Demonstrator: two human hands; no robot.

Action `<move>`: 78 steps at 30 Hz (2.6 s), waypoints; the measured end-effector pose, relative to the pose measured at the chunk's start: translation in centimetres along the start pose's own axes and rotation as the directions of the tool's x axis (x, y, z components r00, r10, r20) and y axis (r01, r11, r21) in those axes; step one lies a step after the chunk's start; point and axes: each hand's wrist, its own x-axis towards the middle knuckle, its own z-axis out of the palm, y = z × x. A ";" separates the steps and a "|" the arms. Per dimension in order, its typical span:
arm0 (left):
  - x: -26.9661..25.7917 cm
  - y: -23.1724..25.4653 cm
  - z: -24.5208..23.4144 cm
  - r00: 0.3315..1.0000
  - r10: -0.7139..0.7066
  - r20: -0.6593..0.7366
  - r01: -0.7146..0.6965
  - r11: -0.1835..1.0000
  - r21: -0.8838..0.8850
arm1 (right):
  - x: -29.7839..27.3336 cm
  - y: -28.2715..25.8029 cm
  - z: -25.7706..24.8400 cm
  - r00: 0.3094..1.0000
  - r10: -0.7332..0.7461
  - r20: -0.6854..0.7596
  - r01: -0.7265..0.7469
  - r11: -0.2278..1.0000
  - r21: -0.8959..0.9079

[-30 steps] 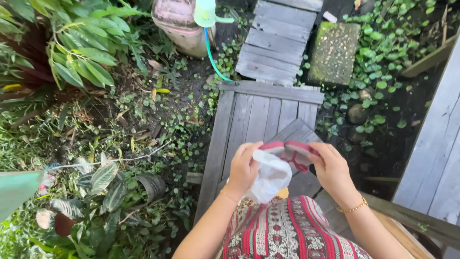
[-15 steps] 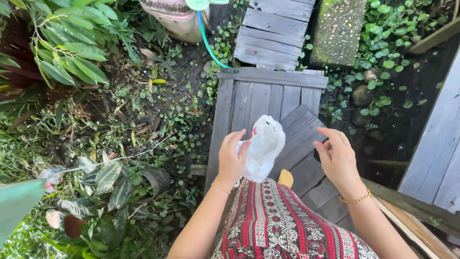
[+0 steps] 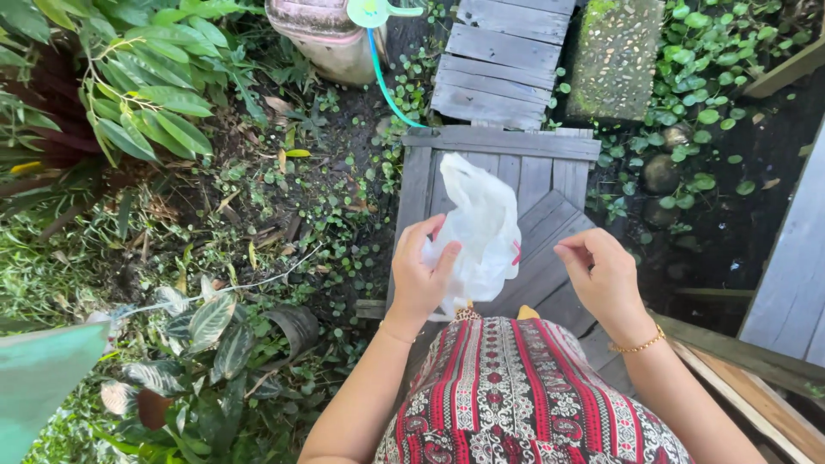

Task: Picking up dry leaves from the ground and placing them into a white plastic bag.

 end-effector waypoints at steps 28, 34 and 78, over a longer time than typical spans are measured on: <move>10.4 2.0 8.1 0.994 0.096 0.055 -0.089 0.989 -0.119 | 13.5 1.1 -1.5 0.992 -0.080 0.097 0.068 0.991 0.113; 12.4 1.8 11.3 0.989 0.086 0.123 -0.062 0.981 -0.184 | 17.4 2.0 -2.2 0.990 -0.078 0.118 0.064 0.991 0.117; 18.7 3.5 13.7 0.937 0.062 0.344 -0.013 0.990 -0.141 | 21.2 6.0 -3.2 0.990 -0.036 0.137 0.009 0.981 0.194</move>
